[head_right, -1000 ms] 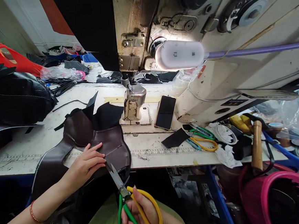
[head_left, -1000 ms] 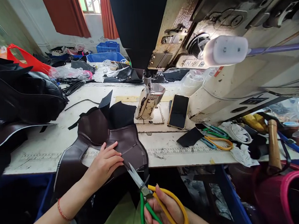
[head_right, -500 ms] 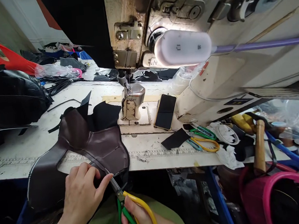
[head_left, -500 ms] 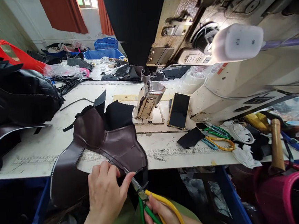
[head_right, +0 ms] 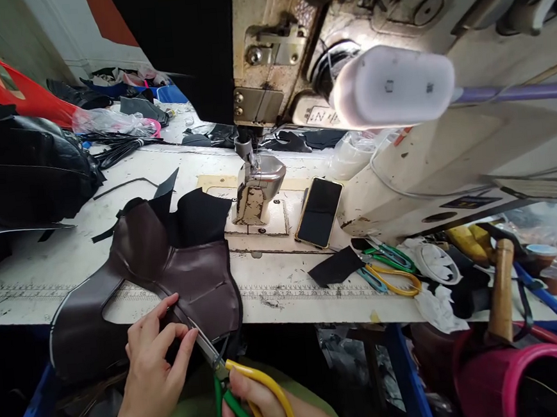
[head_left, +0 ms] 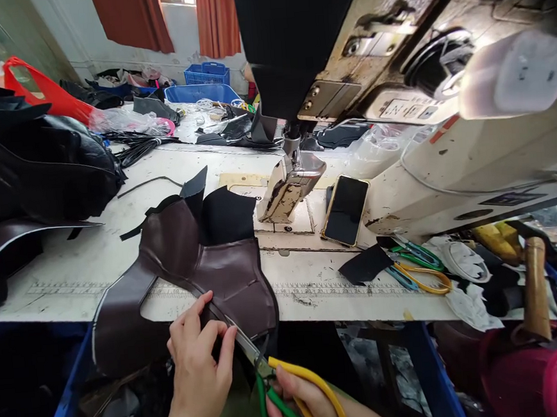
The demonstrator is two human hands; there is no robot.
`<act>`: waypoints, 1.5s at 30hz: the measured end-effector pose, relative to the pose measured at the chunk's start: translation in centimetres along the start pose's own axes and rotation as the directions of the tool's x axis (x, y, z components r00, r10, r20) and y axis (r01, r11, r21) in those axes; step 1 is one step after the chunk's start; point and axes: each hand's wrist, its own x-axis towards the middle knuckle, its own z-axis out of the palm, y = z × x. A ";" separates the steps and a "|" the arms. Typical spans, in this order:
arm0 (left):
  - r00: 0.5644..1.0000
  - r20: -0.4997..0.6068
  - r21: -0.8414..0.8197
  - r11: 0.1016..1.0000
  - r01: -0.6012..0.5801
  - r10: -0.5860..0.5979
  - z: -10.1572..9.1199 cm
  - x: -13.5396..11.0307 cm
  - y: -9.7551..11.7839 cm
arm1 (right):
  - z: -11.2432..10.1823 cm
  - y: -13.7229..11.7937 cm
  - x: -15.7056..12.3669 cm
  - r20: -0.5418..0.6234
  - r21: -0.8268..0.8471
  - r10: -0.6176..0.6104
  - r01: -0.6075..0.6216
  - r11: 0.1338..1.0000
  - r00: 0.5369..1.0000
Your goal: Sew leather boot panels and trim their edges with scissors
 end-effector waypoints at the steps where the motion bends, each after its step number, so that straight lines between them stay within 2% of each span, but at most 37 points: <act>1: 1.000 0.017 -0.009 1.000 0.013 -0.013 -0.1 -0.1 0.0 | 0.2 -0.1 0.1 0.018 0.012 0.001 -0.001 1.000 1.000; 11: 0.985 0.149 -0.117 0.987 0.106 -0.089 -1.2 0.0 0.0 | 0.8 -1.1 0.5 0.058 0.119 0.090 -0.096 0.988 0.994; 15: 0.975 0.209 -0.172 0.979 0.110 -0.073 -1.7 0.1 -0.3 | 1.1 -1.5 0.7 0.090 0.189 0.121 -0.136 0.972 0.989; 24: 0.932 0.359 -0.222 0.964 0.145 -0.057 -2.7 0.3 -0.8 | 1.1 -2.6 1.6 0.136 0.224 0.152 -0.179 0.958 0.979; 27: 0.924 0.381 -0.230 0.963 0.137 -0.040 -2.8 0.2 -1.1 | 1.3 -3.3 1.6 0.075 0.196 0.174 -0.186 0.963 0.982; 32: 0.934 0.357 -0.230 0.969 0.092 -0.004 -2.9 0.2 -1.3 | 1.9 -4.8 1.3 -0.022 0.092 0.219 -0.217 0.972 0.975; 36: 0.940 0.342 -0.309 0.945 0.107 0.005 -3.6 0.7 -1.8 | 2.4 -5.6 1.3 -0.070 0.031 0.272 -0.271 0.962 0.960; 38: 0.952 0.305 -0.436 0.883 0.175 -0.038 -4.1 1.1 -2.5 | 2.7 -5.9 1.2 -0.107 -0.029 0.259 -0.264 0.964 0.960; 41: 0.943 0.270 -0.568 0.759 0.319 -0.195 -4.6 1.9 -3.6 | 2.9 -6.0 0.9 -0.196 -0.150 0.221 -0.252 0.956 0.955; 43: 0.920 0.274 -0.491 0.783 0.383 -0.279 -4.4 2.3 -4.2 | 3.0 -5.9 0.7 -0.271 -0.227 0.208 -0.272 0.935 0.940; 45: 0.926 0.260 -0.330 0.877 0.351 -0.273 -3.9 2.7 -4.3 | 3.1 -6.0 0.6 -0.342 -0.285 0.205 -0.309 0.908 0.917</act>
